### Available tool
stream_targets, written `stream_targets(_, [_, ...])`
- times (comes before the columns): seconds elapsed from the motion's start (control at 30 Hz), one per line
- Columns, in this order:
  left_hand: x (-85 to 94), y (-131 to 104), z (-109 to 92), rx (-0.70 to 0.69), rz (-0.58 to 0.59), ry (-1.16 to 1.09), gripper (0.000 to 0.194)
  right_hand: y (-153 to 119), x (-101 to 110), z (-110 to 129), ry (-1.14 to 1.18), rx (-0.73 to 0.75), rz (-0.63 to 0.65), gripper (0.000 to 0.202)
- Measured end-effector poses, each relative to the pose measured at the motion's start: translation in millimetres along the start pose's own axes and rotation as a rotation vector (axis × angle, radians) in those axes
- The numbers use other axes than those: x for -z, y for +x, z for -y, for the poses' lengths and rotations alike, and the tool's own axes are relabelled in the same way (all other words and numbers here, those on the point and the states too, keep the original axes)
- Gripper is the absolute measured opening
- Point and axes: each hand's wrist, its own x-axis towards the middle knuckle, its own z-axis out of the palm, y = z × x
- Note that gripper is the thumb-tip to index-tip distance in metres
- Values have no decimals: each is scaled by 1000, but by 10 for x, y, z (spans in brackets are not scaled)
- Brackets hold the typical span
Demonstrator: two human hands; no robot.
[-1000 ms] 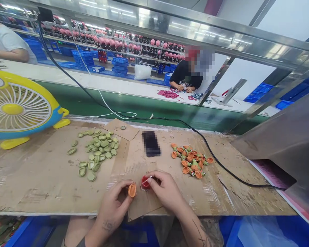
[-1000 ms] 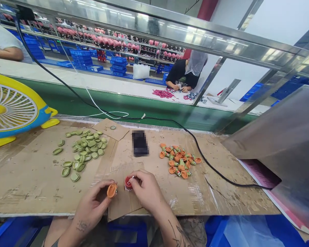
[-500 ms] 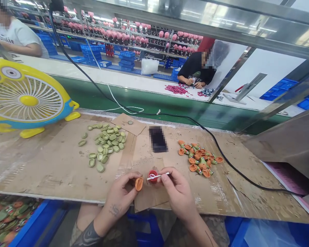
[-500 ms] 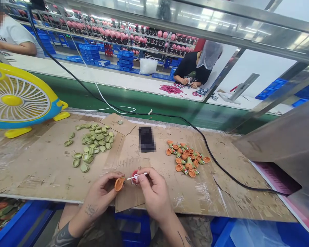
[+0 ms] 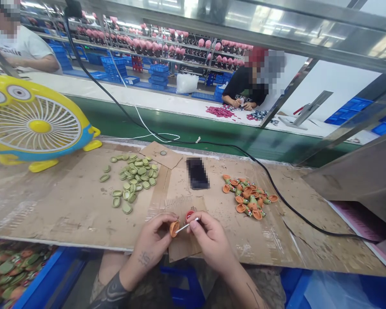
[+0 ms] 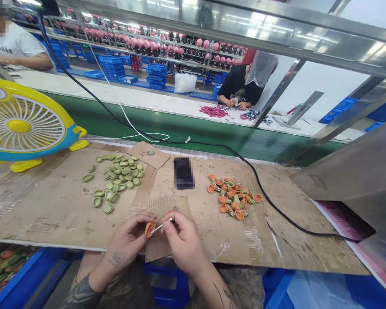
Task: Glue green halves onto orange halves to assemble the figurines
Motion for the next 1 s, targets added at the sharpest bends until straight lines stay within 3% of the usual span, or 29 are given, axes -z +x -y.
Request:
stream_targets(0.23, [-3,-19,26,-35,1,10,27,23,-7,-72,-53,22,-44,20])
stream_targets(0.5, [-1,-3,2,8,-10,11,21,17,-5,-34,-155,105,-99,22])
stream_targets(0.8, [72,-2,-1,10,47,43,23,13,42,6,-177,153,-139,21])
stream_targets(0.9, [74,-14,23,30,54,49,24,28,140,20,-318,217,-225,19])
stream_targets(1.0, [35,-45,75,115,13,-34,27,67,223,-23,-510,223,-210,17])
